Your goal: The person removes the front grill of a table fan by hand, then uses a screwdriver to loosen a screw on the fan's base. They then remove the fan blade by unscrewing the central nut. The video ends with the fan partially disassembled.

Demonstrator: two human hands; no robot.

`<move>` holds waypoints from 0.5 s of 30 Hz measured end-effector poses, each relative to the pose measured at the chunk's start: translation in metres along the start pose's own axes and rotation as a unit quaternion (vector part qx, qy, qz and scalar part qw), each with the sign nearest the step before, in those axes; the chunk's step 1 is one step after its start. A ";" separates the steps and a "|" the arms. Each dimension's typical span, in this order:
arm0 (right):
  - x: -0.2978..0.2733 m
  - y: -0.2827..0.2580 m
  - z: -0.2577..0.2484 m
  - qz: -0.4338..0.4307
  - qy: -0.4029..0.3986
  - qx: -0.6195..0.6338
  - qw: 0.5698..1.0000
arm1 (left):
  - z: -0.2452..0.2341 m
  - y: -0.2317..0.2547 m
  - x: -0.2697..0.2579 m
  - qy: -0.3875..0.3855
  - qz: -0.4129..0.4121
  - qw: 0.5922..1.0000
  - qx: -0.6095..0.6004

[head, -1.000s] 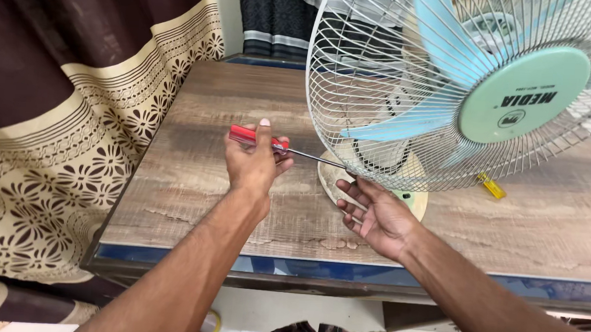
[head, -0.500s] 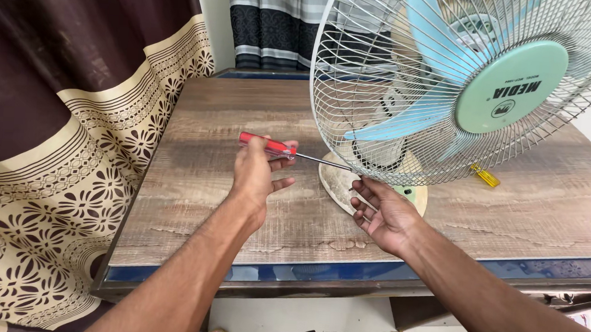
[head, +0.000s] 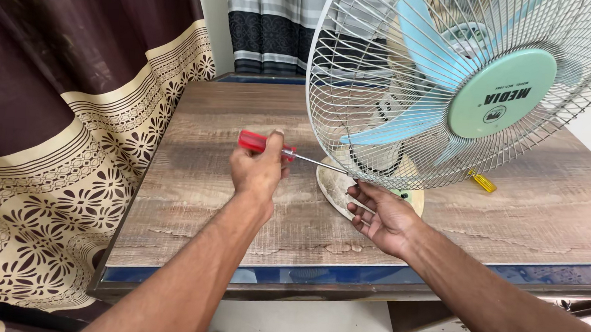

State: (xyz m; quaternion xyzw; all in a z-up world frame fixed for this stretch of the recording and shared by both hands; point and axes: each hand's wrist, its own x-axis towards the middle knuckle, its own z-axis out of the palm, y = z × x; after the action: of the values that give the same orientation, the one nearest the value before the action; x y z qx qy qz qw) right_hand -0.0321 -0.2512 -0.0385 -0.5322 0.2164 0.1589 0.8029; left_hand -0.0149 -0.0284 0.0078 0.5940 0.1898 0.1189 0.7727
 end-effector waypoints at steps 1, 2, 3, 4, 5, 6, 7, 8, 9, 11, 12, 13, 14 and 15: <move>0.001 0.000 0.000 0.000 -0.002 -0.003 1.000 | 0.001 0.002 0.000 -0.001 -0.007 1.000 -0.010; 0.002 -0.001 0.000 0.000 -0.004 -0.006 1.000 | 0.003 0.004 0.001 -0.003 -0.013 1.000 -0.019; 0.002 -0.001 0.000 0.000 -0.006 -0.010 1.000 | 0.004 0.006 0.001 -0.004 -0.021 0.999 -0.029; 0.002 -0.001 -0.001 0.000 -0.008 -0.013 1.000 | 0.005 0.008 0.000 -0.004 -0.027 0.999 -0.028; 0.003 -0.001 -0.001 0.001 -0.008 -0.014 1.000 | 0.006 0.009 0.000 -0.004 -0.033 0.999 -0.027; 0.003 -0.001 -0.002 0.002 -0.008 -0.015 1.000 | 0.008 0.011 0.000 -0.005 -0.039 0.999 -0.026; 0.004 -0.001 -0.002 0.003 -0.008 -0.017 1.000 | 0.008 0.011 -0.001 -0.008 -0.040 0.999 -0.014; 0.004 -0.001 -0.003 0.004 -0.007 -0.017 1.000 | 0.008 0.012 -0.001 -0.011 -0.042 0.999 -0.002; 0.004 -0.001 -0.003 0.005 -0.006 -0.016 1.000 | 0.008 0.012 -0.001 -0.015 -0.043 0.999 0.011; 0.004 -0.002 -0.002 0.006 -0.004 -0.015 1.000 | 0.008 0.011 0.000 -0.041 -0.020 0.999 -0.003; 0.004 -0.002 -0.001 0.006 -0.004 -0.016 1.000 | 0.008 0.010 0.001 -0.055 -0.009 0.998 -0.009; 0.004 -0.003 0.000 0.006 -0.005 -0.018 1.000 | 0.009 0.009 0.003 -0.064 -0.004 0.998 -0.008; 0.003 -0.003 0.000 0.008 -0.006 -0.020 1.000 | 0.009 0.008 0.005 -0.073 0.001 0.997 -0.007; 0.002 -0.004 0.000 0.009 -0.007 -0.021 1.000 | 0.010 0.006 0.006 -0.083 0.006 0.997 -0.006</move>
State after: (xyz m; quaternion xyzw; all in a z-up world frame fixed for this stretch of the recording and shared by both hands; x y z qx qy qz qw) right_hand -0.0279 -0.2524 -0.0361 -0.5461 0.2119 0.1746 0.7914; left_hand -0.0048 -0.0328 0.0153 0.5984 0.1213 0.0750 0.7884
